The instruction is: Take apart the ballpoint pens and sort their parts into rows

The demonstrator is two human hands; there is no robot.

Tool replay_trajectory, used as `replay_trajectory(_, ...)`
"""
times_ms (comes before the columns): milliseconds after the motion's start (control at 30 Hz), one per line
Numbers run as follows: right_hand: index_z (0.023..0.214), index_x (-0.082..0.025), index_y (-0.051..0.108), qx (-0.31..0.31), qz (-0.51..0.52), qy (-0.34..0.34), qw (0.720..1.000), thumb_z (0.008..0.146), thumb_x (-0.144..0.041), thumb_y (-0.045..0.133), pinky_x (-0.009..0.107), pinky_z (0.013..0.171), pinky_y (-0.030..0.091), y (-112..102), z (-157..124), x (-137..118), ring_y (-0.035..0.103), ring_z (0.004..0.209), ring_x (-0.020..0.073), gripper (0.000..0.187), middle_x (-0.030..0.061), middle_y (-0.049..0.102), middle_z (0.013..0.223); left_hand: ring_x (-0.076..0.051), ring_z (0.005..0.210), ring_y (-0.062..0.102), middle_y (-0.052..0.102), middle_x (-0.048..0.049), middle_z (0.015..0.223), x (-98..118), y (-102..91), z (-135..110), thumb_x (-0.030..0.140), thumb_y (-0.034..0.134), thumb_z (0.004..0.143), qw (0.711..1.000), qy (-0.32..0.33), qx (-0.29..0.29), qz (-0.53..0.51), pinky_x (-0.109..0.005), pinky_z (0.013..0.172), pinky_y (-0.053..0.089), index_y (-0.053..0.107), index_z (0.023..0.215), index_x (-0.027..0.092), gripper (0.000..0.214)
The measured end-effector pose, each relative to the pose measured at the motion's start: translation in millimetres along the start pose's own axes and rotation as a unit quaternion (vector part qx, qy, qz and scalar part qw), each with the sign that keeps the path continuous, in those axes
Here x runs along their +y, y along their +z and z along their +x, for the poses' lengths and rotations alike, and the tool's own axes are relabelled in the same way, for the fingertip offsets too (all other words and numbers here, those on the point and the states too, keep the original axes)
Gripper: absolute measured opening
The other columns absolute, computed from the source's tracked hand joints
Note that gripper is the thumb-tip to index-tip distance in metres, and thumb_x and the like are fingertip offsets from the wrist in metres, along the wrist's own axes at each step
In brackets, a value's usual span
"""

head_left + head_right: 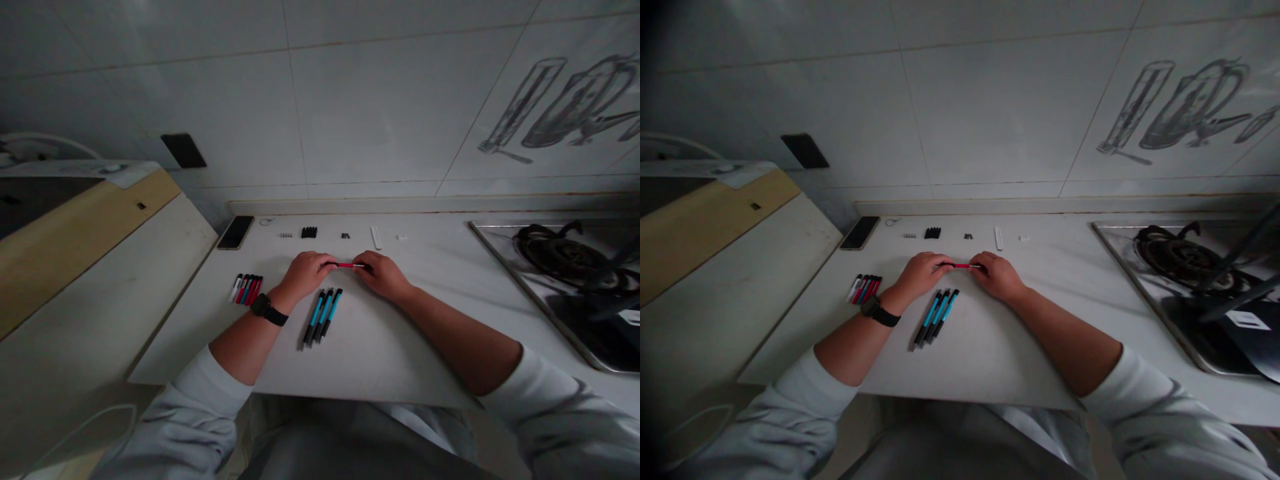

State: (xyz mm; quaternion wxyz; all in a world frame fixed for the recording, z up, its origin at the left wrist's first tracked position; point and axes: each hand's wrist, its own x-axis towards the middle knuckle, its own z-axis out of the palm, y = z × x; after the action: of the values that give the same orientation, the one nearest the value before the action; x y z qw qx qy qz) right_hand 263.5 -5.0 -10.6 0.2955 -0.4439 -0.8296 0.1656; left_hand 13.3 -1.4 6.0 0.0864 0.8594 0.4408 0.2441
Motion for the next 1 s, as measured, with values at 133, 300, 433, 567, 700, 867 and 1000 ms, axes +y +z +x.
replay_trajectory(133, 0.104, -0.020, 0.072, -0.034, -0.003, 0.013, 0.999, 0.105, -0.037, 0.043, 0.030, 0.077, 0.045, 0.4, 0.1, 1.2, 0.064, 0.083, 0.0196, 0.033, 0.0088, 0.073, 0.096, -0.021, 0.091, 0.069, 0.077, -0.0042, 0.096, 0.8, 0.3, -0.3, 0.038, 0.062, 0.100, 1.000, 0.000, 0.004, 0.006, -0.034, 0.087, 0.050, 0.077, 0.108, 0.025, 0.022)
replay_trajectory(300, 0.107, -0.019, 0.068, -0.019, -0.010, 0.010, 1.000, 0.098, -0.033, 0.055, 0.029, 0.077, 0.044, 0.3, -0.4, -0.5, 0.063, 0.085, 0.0200, 0.020, 0.0088, 0.071, 0.098, -0.021, 0.092, 0.070, 0.078, -0.0041, 0.098, 0.3, 1.4, 0.1, 0.036, 0.062, 0.099, 1.000, 0.004, -0.007, 0.002, -0.034, 0.087, 0.050, 0.077, 0.110, 0.025, 0.021)
replay_trajectory(433, 0.104, -0.020, 0.069, -0.037, -0.007, 0.013, 0.999, 0.105, -0.037, 0.043, 0.030, 0.075, 0.044, -0.8, -0.3, 0.3, 0.063, 0.081, 0.0199, 0.031, 0.0089, 0.072, 0.095, -0.021, 0.090, 0.070, 0.078, -0.0042, 0.097, 0.5, 2.2, -0.1, 0.038, 0.062, 0.099, 1.000, 0.000, -0.002, -0.003, -0.033, 0.087, 0.050, 0.077, 0.110, 0.025, 0.022)
replay_trajectory(567, 0.100, -0.019, 0.068, -0.037, -0.021, 0.004, 0.999, 0.103, -0.033, 0.045, 0.031, 0.076, 0.044, 0.4, -0.5, 2.7, 0.063, 0.083, 0.0210, 0.027, 0.0096, 0.071, 0.094, -0.021, 0.091, 0.070, 0.078, -0.0044, 0.098, 1.6, 2.3, -0.1, 0.038, 0.062, 0.100, 1.000, 0.003, -0.008, -0.004, -0.034, 0.086, 0.050, 0.077, 0.109, 0.025, 0.023)
replay_trajectory(700, 0.108, -0.019, 0.066, -0.007, -0.012, 0.020, 1.000, 0.095, -0.030, 0.058, 0.030, 0.074, 0.044, 1.6, -0.8, 3.4, 0.063, 0.083, 0.0208, 0.019, 0.0090, 0.070, 0.096, -0.021, 0.090, 0.070, 0.078, -0.0041, 0.095, 1.8, 1.7, 0.4, 0.037, 0.062, 0.100, 1.000, 0.000, -0.012, -0.013, -0.033, 0.085, 0.050, 0.077, 0.109, 0.025, 0.022)
replay_trajectory(867, 0.103, -0.020, 0.069, -0.027, 0.000, 0.002, 1.000, 0.104, -0.036, 0.043, 0.032, 0.080, 0.046, 0.3, 0.2, 4.0, 0.064, 0.086, 0.0215, 0.031, 0.0093, 0.070, 0.095, -0.021, 0.089, 0.070, 0.078, -0.0040, 0.095, 1.6, 2.0, 0.2, 0.038, 0.060, 0.101, 1.000, 0.001, -0.012, -0.010, -0.033, 0.085, 0.049, 0.077, 0.109, 0.025, 0.023)
replay_trajectory(1000, 0.105, -0.018, 0.068, -0.009, 0.002, 0.001, 1.000, 0.099, -0.033, 0.053, 0.032, 0.078, 0.047, 0.3, -0.4, 3.2, 0.063, 0.087, 0.0217, 0.022, 0.0104, 0.069, 0.098, -0.020, 0.089, 0.070, 0.078, -0.0038, 0.095, 1.1, 3.0, -0.1, 0.037, 0.061, 0.100, 1.000, 0.003, -0.013, -0.012, -0.032, 0.083, 0.049, 0.077, 0.109, 0.025, 0.022)
